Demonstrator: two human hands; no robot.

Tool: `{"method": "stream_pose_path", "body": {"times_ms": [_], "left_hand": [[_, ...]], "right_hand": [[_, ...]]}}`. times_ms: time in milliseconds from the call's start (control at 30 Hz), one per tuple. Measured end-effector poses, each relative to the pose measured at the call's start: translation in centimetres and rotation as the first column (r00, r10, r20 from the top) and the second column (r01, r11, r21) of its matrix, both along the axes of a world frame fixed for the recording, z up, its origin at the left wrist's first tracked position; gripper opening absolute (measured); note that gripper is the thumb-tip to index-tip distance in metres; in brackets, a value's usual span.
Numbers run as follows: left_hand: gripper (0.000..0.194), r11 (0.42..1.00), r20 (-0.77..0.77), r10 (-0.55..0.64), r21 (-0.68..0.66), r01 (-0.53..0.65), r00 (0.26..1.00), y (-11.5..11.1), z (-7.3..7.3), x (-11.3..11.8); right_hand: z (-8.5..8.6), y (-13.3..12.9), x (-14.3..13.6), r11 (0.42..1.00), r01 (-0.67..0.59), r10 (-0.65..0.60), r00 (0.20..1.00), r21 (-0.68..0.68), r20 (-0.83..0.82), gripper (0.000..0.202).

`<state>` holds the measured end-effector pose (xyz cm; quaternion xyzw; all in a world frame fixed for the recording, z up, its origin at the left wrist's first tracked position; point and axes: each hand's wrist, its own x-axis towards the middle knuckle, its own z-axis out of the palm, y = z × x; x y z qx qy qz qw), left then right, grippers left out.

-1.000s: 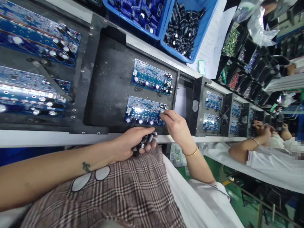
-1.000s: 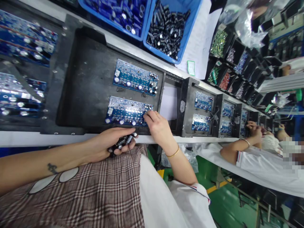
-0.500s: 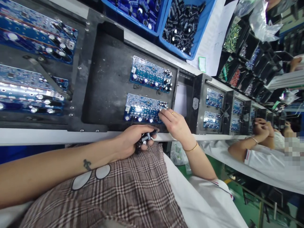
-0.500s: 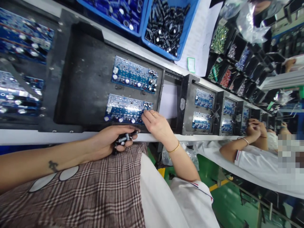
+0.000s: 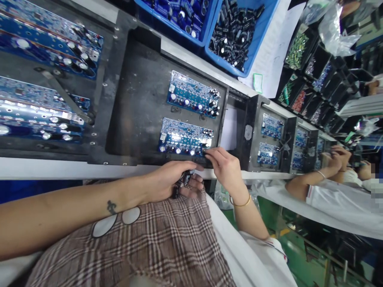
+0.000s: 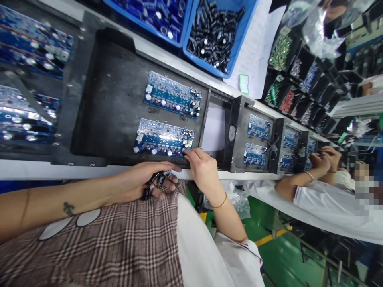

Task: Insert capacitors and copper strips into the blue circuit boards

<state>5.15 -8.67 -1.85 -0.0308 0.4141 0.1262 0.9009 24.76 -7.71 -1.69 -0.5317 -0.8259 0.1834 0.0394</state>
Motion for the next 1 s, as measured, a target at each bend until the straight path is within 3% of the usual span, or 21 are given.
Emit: {"method": "stream_pose_path", "body": {"times_ms": [267, 367, 467, 633, 700, 833, 1000], "left_hand": [[0.011, 0.99, -0.009, -0.056, 0.129, 0.057, 0.998, -0.1, 0.5, -0.7], [0.019, 0.984, -0.002, -0.027, 0.176, 0.027, 1.0, -0.3, 0.3, -0.8], [0.019, 0.986, 0.015, 0.017, 0.167, -0.019, 1.0, -0.3, 0.0, -0.7], [0.027, 0.995, 0.024, -0.008, 0.102, 0.006, 1.0, 0.1, -0.1, -0.1], [0.028, 0.999, 0.005, -0.018, 0.041, 0.018, 1.0, 0.2, 0.1, 0.2], [0.021, 1.0, -0.021, 0.007, -0.003, -0.007, 1.0, 0.0, 0.4, 0.3], [0.012, 0.997, 0.027, -0.042, 0.061, 0.04, 0.999, -0.5, 0.2, -0.2]], "right_hand": [[-0.9, -0.5, 0.4, 0.973, -0.211, 0.198, 0.972, 0.098, 0.123, 0.027], [-0.5, -0.8, 0.2, 0.987, -0.11, 0.113, 0.993, 0.121, -0.018, 0.029], [1.3, -1.4, -0.5, 0.997, 0.032, -0.015, 0.971, 0.067, -0.238, 0.032], [3.6, -2.8, -1.5, 0.991, -0.12, 0.096, 0.938, -0.052, -0.335, 0.036], [3.2, -2.8, -1.4, 0.996, -0.076, 0.057, 0.952, -0.053, -0.302, 0.031], [0.6, -1.4, -0.3, 0.973, 0.209, -0.188, 0.964, 0.094, -0.189, 0.025], [-1.4, 0.4, 0.5, 0.979, 0.178, -0.166, 0.98, 0.104, -0.112, 0.02]]}}
